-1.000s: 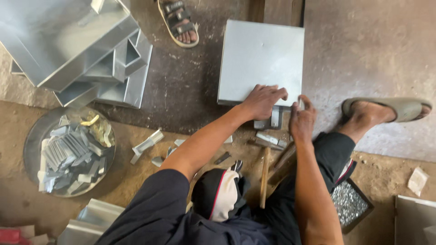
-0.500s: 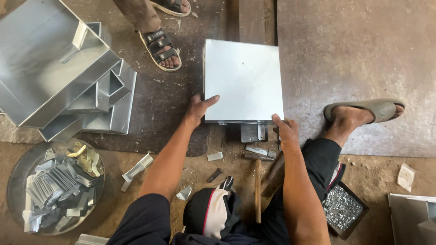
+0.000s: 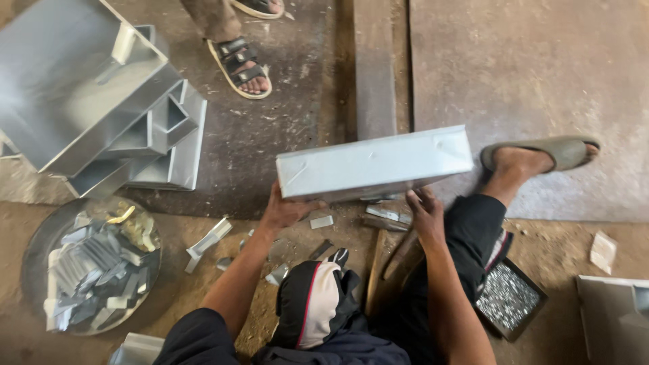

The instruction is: The person sits on the workshop floor and hammers the edges of a galvanized sheet metal box, then picks up small metal clips and fits them along the box edge, hammering them in place. They reposition and turn the box between strikes and set finished pieces aside with other completed boxes.

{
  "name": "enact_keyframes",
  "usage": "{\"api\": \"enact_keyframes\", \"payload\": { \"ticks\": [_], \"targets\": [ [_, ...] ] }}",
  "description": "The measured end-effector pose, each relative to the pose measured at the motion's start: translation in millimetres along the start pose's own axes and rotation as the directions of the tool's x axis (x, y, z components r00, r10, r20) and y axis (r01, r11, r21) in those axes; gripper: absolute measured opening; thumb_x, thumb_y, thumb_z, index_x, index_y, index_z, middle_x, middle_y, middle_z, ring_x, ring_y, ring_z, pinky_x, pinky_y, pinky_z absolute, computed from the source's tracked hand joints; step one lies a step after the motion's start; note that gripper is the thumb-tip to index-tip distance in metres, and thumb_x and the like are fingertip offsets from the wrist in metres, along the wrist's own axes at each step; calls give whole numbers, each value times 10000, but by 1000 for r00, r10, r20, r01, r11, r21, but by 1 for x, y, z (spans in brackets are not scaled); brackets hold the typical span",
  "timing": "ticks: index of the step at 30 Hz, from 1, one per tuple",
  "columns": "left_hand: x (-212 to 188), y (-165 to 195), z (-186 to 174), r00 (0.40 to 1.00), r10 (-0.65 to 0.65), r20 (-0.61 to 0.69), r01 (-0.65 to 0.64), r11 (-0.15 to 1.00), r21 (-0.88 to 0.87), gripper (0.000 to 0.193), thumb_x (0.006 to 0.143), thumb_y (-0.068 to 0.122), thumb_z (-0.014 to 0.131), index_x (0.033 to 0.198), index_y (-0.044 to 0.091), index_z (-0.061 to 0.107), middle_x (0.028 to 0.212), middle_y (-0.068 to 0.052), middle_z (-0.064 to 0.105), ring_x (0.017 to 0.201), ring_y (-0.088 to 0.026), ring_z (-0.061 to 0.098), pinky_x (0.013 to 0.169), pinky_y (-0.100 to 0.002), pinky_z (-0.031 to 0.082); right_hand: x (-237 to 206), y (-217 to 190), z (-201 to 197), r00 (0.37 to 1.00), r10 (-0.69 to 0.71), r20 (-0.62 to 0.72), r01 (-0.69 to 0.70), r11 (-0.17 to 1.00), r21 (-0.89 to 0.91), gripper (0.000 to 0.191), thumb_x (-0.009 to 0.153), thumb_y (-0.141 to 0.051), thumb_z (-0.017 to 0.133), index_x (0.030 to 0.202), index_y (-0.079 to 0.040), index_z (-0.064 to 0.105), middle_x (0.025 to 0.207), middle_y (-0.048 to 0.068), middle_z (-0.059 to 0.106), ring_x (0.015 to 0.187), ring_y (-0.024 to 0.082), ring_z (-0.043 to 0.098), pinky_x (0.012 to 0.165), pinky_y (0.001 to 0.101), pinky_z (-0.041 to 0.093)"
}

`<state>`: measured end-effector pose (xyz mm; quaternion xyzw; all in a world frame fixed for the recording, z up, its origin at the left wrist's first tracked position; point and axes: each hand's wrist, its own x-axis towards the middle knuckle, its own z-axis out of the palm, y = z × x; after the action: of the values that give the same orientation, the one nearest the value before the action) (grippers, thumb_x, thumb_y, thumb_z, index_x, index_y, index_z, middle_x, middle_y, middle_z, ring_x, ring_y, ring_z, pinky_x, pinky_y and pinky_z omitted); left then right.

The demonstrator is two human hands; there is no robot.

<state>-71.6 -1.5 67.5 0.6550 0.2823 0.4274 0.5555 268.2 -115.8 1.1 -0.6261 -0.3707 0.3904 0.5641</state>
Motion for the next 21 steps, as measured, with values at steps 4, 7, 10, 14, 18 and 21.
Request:
{"api": "enact_keyframes", "payload": {
  "ticks": [4, 7, 10, 14, 18, 21],
  "targets": [
    [-21, 69, -29, 973, 27, -227, 57, 933, 357, 839, 635, 213, 1017, 1334, 16, 597, 1273, -125, 681, 1181, -242, 668, 1042, -378, 556, -18, -20, 2, 995, -3, 98, -5, 996, 87, 431, 979, -129, 662, 1380, 19, 605, 1292, 96, 682, 1148, 165, 642, 998, 318, 512],
    [-62, 123, -81, 946, 50, -320, 19, 978, 208, 910, 679, 281, 994, 1399, 11, 508, 1346, -121, 647, 1266, -243, 631, 1125, -405, 542, -39, -26, -4, 976, 152, 154, -154, 988, 6, 341, 1025, -138, 651, 1304, 58, 669, 1120, 151, 730, 1008, 207, 694, 942, 332, 550],
    [-124, 182, -151, 891, 300, -342, -245, 950, 194, 547, 900, 80, 840, 1377, 36, 577, 1266, -60, 669, 1124, -198, 661, 966, -374, 565, -58, -15, -19, 961, 187, 205, -160, 977, -144, 342, 1046, -137, 647, 1300, 86, 698, 1077, 177, 738, 944, 213, 650, 843, 311, 486],
    [-218, 260, -238, 675, 356, -647, -199, 931, 306, 523, 915, 82, 832, 1374, 36, 585, 1258, -63, 675, 1115, -194, 664, 954, -365, 565, -83, 18, -44, 922, 304, 239, -286, 952, -110, 317, 1038, -165, 625, 1228, 79, 692, 1023, 167, 728, 914, 212, 683, 824, 302, 541],
    [-257, 291, -303, 577, 300, -760, 81, 904, 419, 500, 930, 84, 823, 1371, 36, 594, 1249, -65, 680, 1106, -190, 668, 942, -355, 566, -95, 39, -53, 921, 298, 253, -264, 951, -161, 302, 1029, -153, 626, 1197, 89, 694, 1050, 160, 733, 925, 212, 697, 803, 286, 492],
    [-235, 287, -337, 576, 261, -775, 248, 847, 470, 482, 941, 86, 817, 1369, 36, 601, 1242, -67, 684, 1099, -187, 671, 933, -348, 566, -92, 42, -47, 921, 279, 272, -258, 960, -112, 310, 1025, -160, 631, 1149, 118, 688, 1063, 141, 723, 932, 201, 697, 816, 298, 530]
  ]
}}
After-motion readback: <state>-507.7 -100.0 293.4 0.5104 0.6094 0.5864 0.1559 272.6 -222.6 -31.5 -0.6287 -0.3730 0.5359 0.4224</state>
